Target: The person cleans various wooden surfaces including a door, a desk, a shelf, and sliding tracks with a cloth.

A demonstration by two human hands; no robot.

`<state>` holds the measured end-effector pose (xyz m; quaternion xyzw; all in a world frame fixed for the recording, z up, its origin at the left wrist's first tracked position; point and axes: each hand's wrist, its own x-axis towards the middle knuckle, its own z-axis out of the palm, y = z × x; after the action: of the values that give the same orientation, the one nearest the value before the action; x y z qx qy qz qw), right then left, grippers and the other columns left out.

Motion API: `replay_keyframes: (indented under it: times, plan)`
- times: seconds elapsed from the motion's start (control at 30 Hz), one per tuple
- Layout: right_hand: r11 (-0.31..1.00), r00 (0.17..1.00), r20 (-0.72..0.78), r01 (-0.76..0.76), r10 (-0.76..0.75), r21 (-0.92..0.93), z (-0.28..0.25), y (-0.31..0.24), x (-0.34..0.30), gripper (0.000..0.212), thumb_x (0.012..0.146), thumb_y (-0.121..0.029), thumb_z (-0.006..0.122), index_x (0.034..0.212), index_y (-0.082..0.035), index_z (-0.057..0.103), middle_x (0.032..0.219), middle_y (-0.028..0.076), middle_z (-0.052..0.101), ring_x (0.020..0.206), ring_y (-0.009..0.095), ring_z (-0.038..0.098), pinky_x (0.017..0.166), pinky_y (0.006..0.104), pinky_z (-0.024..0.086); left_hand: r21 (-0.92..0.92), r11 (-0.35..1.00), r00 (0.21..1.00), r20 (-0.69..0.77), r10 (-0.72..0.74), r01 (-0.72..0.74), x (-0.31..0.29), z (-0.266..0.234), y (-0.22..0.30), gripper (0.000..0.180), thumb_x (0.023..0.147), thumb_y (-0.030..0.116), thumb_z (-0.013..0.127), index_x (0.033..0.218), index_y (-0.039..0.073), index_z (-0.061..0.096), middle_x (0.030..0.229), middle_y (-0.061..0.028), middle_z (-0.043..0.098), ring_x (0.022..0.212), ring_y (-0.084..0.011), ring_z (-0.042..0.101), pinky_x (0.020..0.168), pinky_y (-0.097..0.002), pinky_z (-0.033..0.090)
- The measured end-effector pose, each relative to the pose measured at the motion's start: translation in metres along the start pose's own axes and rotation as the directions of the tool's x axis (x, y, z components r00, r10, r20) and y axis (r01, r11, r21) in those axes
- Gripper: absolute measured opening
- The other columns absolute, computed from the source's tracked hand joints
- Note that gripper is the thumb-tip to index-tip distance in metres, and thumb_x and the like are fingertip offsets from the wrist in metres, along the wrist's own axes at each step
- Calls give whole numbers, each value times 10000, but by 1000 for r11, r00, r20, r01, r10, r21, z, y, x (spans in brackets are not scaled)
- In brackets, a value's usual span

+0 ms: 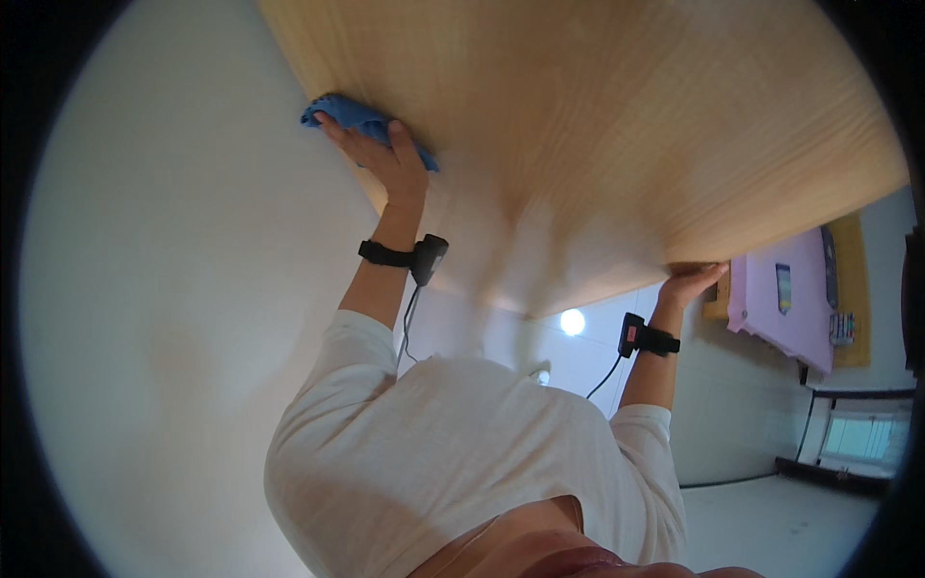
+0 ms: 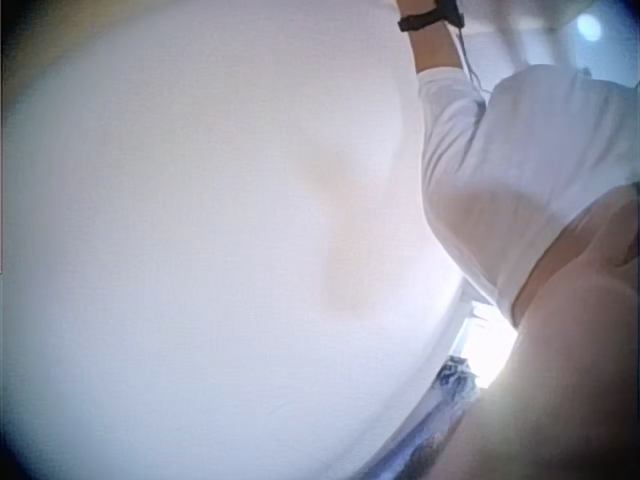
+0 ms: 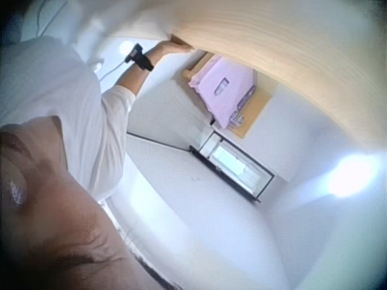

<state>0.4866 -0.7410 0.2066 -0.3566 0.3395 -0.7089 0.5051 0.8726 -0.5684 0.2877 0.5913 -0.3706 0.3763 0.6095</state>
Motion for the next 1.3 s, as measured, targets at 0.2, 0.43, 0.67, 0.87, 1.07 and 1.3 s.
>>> replay_keyframes:
  times: [0.2,0.43,0.67,0.87,1.07,1.3]
  plan:
    - [997,999,35,12,-9,-82,5,0,-3,786,880,-672,314,1413,-96,262,1442,95,294,1309,244,284,1079,381,206,-70,998,1000,-26,-9,7,2,11,4,808,887,282,498,1435,-19,-14,1499,-236,13,1371,-406,76,1085,-535,84]
    - [994,990,141,12,3,-106,41,-20,-13,850,863,-700,316,1403,-47,260,1411,112,330,1294,257,312,1074,387,230,-39,999,999,47,21,-19,-10,36,52,817,860,272,520,1445,17,9,1496,-252,-6,1361,-446,60,1083,-546,55]
    - [990,958,268,-65,97,-126,55,-16,-17,915,823,-735,349,1388,-18,285,1394,113,365,1281,255,343,1068,381,249,-39,998,976,211,61,-54,-44,65,117,761,770,303,575,1398,16,257,1469,-288,108,1332,-519,66,1026,-652,95]
    - [979,886,464,76,22,-190,35,22,-6,806,908,-640,267,1414,-14,234,1432,102,320,1318,244,294,1095,364,196,21,963,785,585,206,-268,-147,86,158,618,666,298,656,1261,200,521,1298,-177,394,1103,-453,363,829,-602,321]
    - [979,764,614,-131,200,-155,44,12,-21,691,943,-553,319,1383,-20,299,1405,94,363,1287,199,349,1072,356,254,-112,892,704,574,418,-438,-184,88,155,519,714,325,693,1208,275,540,1188,-97,458,968,-375,421,733,-516,365]
    - [982,613,776,-2,150,-189,0,64,-14,636,957,-505,350,1378,-31,305,1374,93,388,1263,194,379,1057,344,283,-48,942,776,554,302,-333,-242,90,118,565,679,343,656,1232,308,546,1267,-30,484,1117,-318,423,827,-499,362]
